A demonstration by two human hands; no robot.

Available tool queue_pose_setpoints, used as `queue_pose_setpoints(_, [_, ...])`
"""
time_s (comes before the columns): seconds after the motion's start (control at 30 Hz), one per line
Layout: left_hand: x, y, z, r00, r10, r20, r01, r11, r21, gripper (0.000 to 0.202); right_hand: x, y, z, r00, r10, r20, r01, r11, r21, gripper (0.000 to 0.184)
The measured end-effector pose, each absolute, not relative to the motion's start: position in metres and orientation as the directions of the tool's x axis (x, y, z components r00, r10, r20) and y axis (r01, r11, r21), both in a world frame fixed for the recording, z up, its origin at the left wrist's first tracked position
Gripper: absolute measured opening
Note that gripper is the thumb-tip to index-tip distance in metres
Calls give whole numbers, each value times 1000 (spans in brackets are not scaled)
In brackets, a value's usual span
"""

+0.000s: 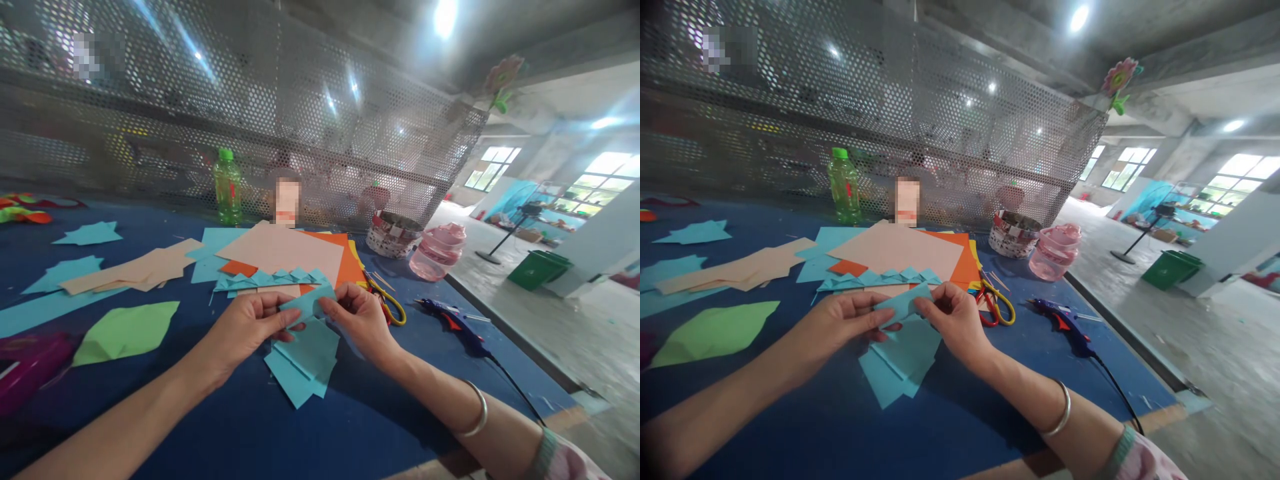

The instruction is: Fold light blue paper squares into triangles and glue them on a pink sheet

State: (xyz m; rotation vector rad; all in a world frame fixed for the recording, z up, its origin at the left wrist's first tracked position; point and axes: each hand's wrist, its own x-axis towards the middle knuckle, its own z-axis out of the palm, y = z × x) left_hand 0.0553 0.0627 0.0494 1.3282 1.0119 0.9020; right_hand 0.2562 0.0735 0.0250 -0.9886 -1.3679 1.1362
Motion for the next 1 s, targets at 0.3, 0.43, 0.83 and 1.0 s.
queue_pose_setpoints(0.3, [55, 62, 46, 294, 954, -51, 88, 26, 996, 48, 256, 72, 24, -125, 962, 242, -88, 233, -969, 43])
queue_pose_setpoints(0.43, [54, 63, 46, 291, 956, -49, 105, 19, 994, 42, 257, 70, 25, -126, 968, 217, -93, 206, -974, 47])
queue_pose_setpoints(0.83, [56, 64, 45, 247, 968, -52, 128, 21, 992, 35, 258, 72, 23, -178, 968, 176, 8, 181, -984, 33])
queue_pose_setpoints(1.0, [57, 63, 41, 234, 971, -57, 156, 20, 988, 38, 255, 66, 25, -183, 968, 173, 19, 179, -984, 32])
